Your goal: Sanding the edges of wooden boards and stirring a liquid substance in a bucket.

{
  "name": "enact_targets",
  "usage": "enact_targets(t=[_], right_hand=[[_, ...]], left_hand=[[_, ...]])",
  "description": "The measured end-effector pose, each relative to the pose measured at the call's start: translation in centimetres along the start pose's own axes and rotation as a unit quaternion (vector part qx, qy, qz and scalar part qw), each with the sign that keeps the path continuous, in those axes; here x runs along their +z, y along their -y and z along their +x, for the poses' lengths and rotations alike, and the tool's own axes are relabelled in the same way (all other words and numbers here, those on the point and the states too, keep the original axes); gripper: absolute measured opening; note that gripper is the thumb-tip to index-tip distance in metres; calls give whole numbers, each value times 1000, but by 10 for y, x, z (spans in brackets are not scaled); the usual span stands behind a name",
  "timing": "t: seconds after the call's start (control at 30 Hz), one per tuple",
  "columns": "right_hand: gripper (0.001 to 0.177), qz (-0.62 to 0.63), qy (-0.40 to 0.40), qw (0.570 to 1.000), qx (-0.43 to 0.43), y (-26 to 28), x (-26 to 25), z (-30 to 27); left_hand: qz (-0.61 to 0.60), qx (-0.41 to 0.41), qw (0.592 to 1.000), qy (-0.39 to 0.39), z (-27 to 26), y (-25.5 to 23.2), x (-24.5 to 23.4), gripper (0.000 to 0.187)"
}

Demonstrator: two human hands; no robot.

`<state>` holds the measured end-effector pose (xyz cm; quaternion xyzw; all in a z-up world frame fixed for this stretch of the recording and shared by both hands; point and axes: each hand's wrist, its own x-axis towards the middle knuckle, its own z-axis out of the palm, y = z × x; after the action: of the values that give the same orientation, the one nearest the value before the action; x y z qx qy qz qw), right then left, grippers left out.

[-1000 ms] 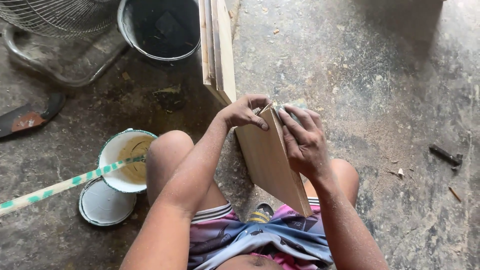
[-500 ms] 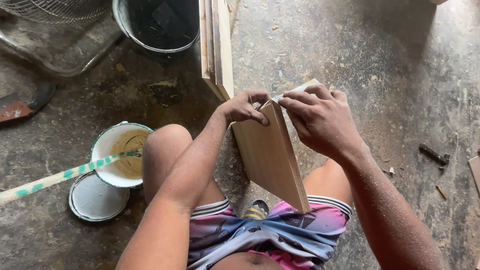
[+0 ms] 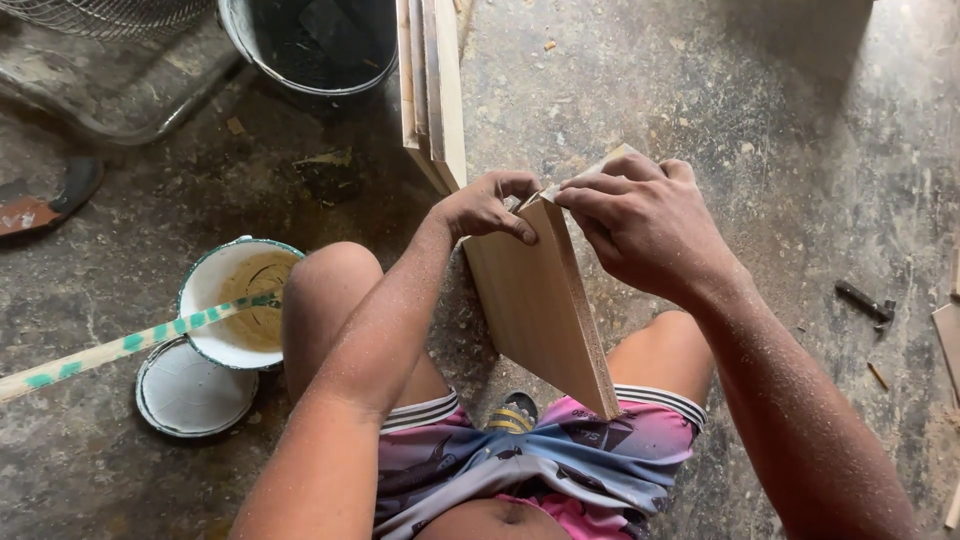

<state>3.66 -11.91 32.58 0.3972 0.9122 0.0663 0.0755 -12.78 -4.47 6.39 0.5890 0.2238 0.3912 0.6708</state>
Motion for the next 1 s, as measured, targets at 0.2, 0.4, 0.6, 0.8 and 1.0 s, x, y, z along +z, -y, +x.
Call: enact_targets(t=[0.2, 0.4, 0.6, 0.8, 1.0], right_hand=[[30, -21, 95, 995, 0, 12, -16, -12], [33, -9, 86, 996, -12, 21, -10, -56], [33, 438, -109, 892, 21, -1, 49, -72], [36, 328, -248, 912, 3, 17, 73, -39], [33, -81, -252, 962, -66, 8, 46, -25]], left_hand=[[4, -2, 1000, 3, 1, -2, -2, 52], [16, 4, 1000, 1, 2, -1, -2, 52], [19, 9, 1000, 0, 1, 3, -2, 54], [7, 15, 1000, 0, 2, 0, 0, 53], [3, 24, 1000, 1, 2, -4, 2, 53]])
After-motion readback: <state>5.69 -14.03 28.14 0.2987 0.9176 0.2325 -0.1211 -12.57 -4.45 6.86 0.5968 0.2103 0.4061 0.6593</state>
